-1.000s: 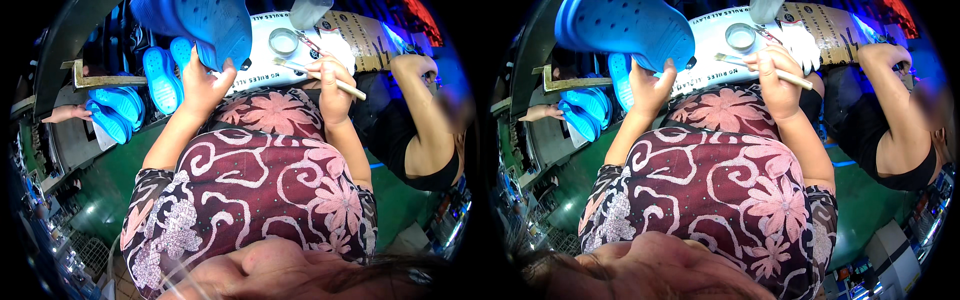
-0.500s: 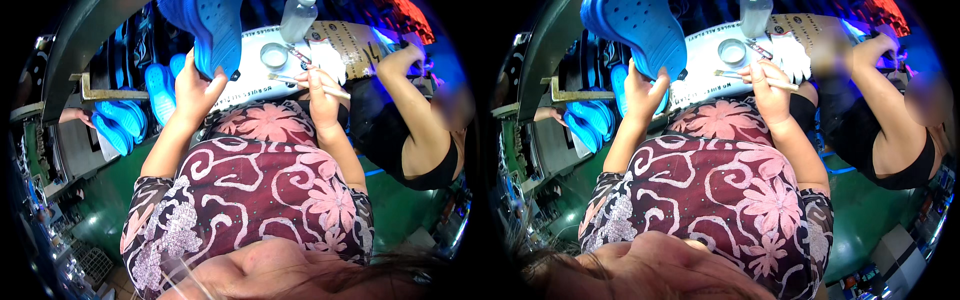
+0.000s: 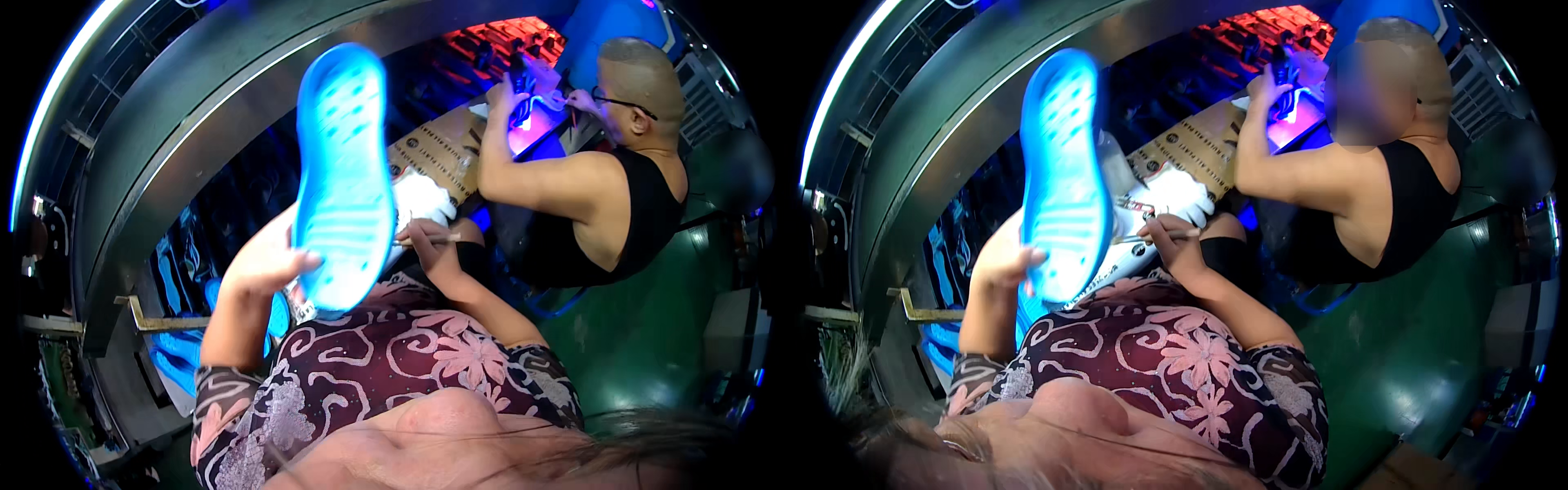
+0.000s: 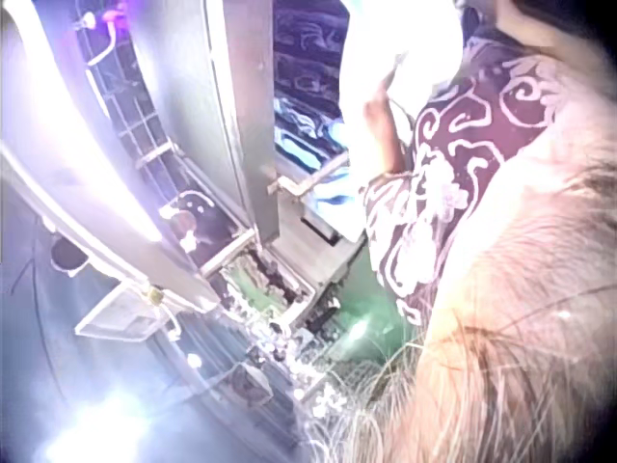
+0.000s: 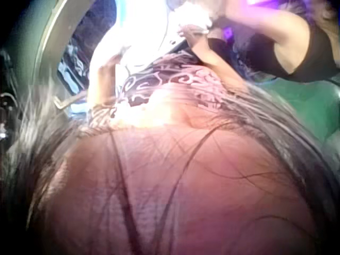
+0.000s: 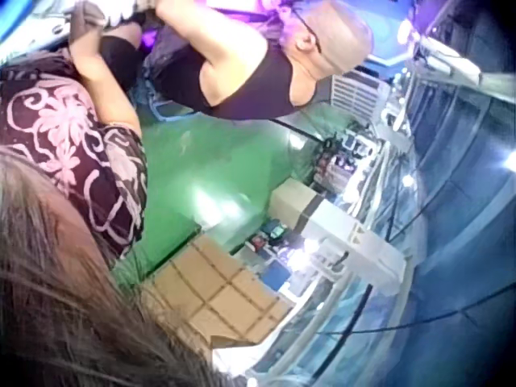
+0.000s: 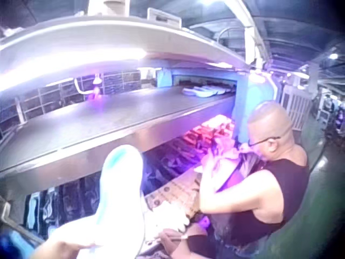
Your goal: The person repeatedly picks up shoe soles and applies adhesive to them using a brush.
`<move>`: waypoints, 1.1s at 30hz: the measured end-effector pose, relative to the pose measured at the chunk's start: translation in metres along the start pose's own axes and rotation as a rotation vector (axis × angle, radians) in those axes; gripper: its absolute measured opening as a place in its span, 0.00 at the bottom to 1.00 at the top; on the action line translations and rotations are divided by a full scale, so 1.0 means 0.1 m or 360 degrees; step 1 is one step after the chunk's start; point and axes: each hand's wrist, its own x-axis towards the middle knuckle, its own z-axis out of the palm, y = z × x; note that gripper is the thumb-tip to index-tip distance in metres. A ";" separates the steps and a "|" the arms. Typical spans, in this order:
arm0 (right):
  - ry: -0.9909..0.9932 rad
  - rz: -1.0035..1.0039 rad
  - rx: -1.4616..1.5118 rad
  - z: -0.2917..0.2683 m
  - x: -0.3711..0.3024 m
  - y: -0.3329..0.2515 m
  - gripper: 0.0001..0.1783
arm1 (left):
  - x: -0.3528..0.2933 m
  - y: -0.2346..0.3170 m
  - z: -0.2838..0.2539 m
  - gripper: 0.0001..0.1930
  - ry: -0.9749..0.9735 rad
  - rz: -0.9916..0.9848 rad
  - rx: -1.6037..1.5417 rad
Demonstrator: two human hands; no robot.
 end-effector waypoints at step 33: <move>-0.0256 0.0556 0.0491 0.64 0.04 0.24 0.17 | -2.92 -2.95 -1.68 0.27 0.2111 -0.0753 0.1427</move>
